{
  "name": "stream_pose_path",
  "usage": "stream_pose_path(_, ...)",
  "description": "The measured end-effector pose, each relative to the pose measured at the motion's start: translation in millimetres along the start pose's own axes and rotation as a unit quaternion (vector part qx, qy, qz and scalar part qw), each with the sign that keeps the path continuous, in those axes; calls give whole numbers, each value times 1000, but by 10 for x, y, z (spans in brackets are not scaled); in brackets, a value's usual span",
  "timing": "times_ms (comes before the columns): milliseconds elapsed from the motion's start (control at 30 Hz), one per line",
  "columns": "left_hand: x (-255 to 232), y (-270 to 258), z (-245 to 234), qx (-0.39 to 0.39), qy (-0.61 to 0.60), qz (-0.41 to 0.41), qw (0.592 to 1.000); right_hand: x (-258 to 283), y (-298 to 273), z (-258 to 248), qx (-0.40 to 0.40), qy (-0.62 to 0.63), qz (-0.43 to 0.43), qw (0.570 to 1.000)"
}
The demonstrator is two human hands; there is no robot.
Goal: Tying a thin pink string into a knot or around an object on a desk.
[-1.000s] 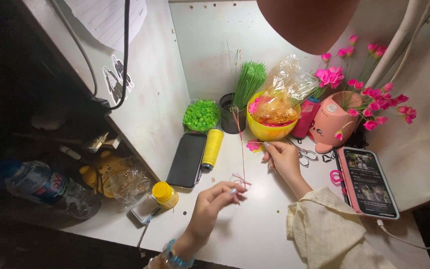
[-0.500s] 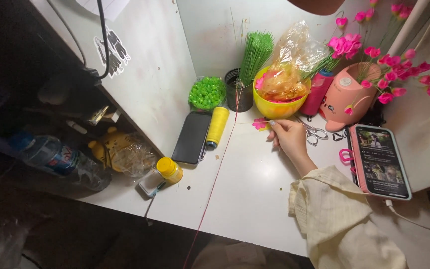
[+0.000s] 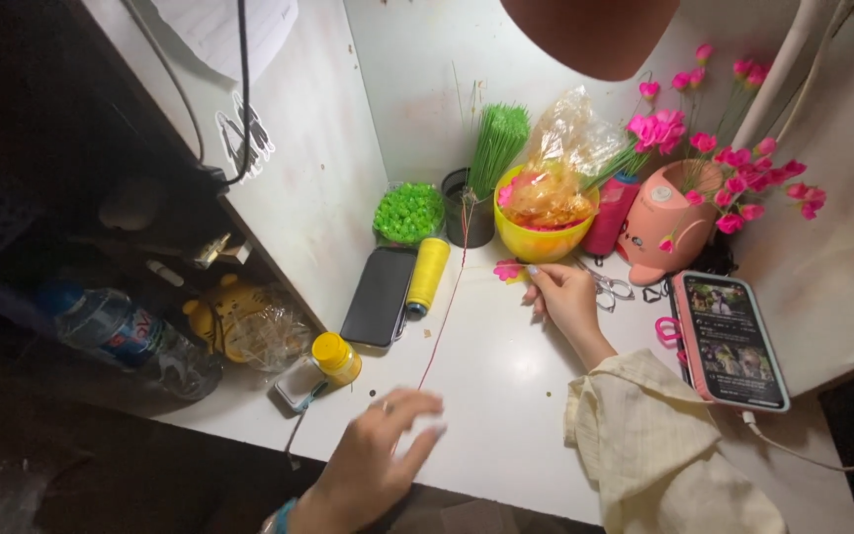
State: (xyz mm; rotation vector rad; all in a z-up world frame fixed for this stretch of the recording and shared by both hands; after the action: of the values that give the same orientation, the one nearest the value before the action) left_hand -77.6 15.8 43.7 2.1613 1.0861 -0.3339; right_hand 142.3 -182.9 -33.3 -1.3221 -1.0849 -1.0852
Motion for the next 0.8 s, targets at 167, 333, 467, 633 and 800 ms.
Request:
stream_pose_path(167, 415, 931, 128, -128, -8, -15, 992, 65, -54, -72, -16, -3, 19, 1000)
stream_pose_path(333, 919, 1275, 482, -113, -70, -154, 979, 97, -20, -187, -52, -37, 17, 998)
stream_pose_path(467, 1181, 1282, 653, -160, -213, -224, 938, 283, -142, -300, -137, -160, -48, 976)
stream_pose_path(633, 1418, 1226, 858, -187, -254, -187, 930, 625, -490, -248, -357, -362, -417, 754)
stream_pose_path(800, 1080, 1208, 641, -191, -262, -138, 936, 921, -878, -45, -324, -300, -545, 712)
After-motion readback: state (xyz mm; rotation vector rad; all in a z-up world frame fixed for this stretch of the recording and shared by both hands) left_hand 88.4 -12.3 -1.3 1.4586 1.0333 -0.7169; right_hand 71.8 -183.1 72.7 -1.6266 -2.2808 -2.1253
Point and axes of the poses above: each hand's wrist, its own y-axis towards the middle knuckle, its own z-axis out of the palm, x = y × z, the point moved 6 cm from there along y, towards the middle knuckle, and after that the axes turned 15 degrees about z, right-handed, at the moved point
